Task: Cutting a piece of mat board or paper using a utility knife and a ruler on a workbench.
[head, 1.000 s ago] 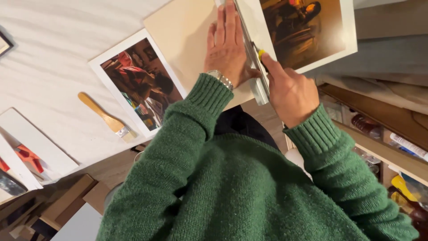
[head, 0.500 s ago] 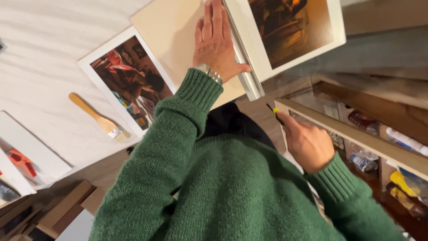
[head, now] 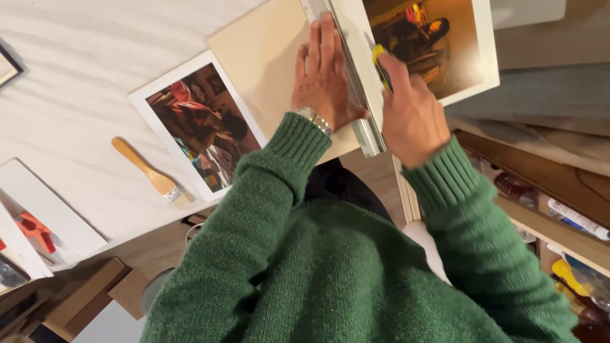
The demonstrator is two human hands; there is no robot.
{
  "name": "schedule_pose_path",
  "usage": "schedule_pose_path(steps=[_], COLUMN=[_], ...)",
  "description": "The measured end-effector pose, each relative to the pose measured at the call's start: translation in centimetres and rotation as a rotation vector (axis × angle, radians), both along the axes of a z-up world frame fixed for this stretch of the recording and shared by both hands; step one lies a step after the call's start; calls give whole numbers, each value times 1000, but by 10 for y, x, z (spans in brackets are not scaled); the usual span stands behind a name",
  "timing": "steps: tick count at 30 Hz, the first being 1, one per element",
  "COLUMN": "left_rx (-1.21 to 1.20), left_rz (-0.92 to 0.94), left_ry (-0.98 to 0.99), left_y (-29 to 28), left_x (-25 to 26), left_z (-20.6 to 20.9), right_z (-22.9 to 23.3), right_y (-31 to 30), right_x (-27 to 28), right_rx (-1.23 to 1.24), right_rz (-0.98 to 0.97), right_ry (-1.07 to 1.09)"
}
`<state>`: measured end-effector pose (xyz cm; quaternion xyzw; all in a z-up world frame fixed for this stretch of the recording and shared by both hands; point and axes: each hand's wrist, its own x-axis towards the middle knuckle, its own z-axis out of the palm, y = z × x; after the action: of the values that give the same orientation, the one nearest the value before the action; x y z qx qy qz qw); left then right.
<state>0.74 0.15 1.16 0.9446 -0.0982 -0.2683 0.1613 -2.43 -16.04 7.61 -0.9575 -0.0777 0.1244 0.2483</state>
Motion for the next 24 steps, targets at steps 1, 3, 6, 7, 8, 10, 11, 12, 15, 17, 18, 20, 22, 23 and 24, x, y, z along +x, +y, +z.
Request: schedule_pose_path(steps=[1, 3, 6, 7, 8, 10, 11, 12, 15, 17, 18, 20, 22, 23, 24], left_rx=[1, 2, 16, 17, 2, -14, -8, -3, 40, 29, 20, -9, -31, -38, -46], left_rz=[5, -9, -1, 3, 0, 1, -5, -12, -34, -30, -26, -13, 5, -1, -10], left_ry=[-1, -76, -42, -41, -62, -80, -91, -105, -11, -31, -51, -40, -32, -50, -72], left_y=[1, 1, 1, 2, 1, 1, 1, 1, 3, 3, 2, 3, 3, 3, 2], left_x=[0, -5, -4, -4, -5, -7, -7, -7, 0, -1, -3, -3, -4, -5, -5], left_z=[-3, -9, -6, -7, -8, -10, -11, -11, 3, 1, 0, -3, -6, -7, -9], right_z=[-8, -22, -35, -37, -38, -39, -38, -37, -33, -33, -33, -32, -32, -32, -31], right_y=[6, 17, 33, 36, 38, 41, 41, 41, 42, 42, 41, 40, 34, 29, 23], right_x=[13, 36, 58, 62, 64, 68, 68, 70, 77, 80, 80, 78, 71, 63, 57], right_rx=[1, 36, 45, 46, 50, 52, 58, 64, 31, 25, 19, -11, -35, 1, 36], right_rz=[5, 21, 76, 80, 93, 109, 112, 113, 125, 132, 139, 135, 136, 151, 164], right_ry=[-1, 25, -78, -77, -82, -82, -60, -42, 7, 28, 50, 70, 88, 77, 61])
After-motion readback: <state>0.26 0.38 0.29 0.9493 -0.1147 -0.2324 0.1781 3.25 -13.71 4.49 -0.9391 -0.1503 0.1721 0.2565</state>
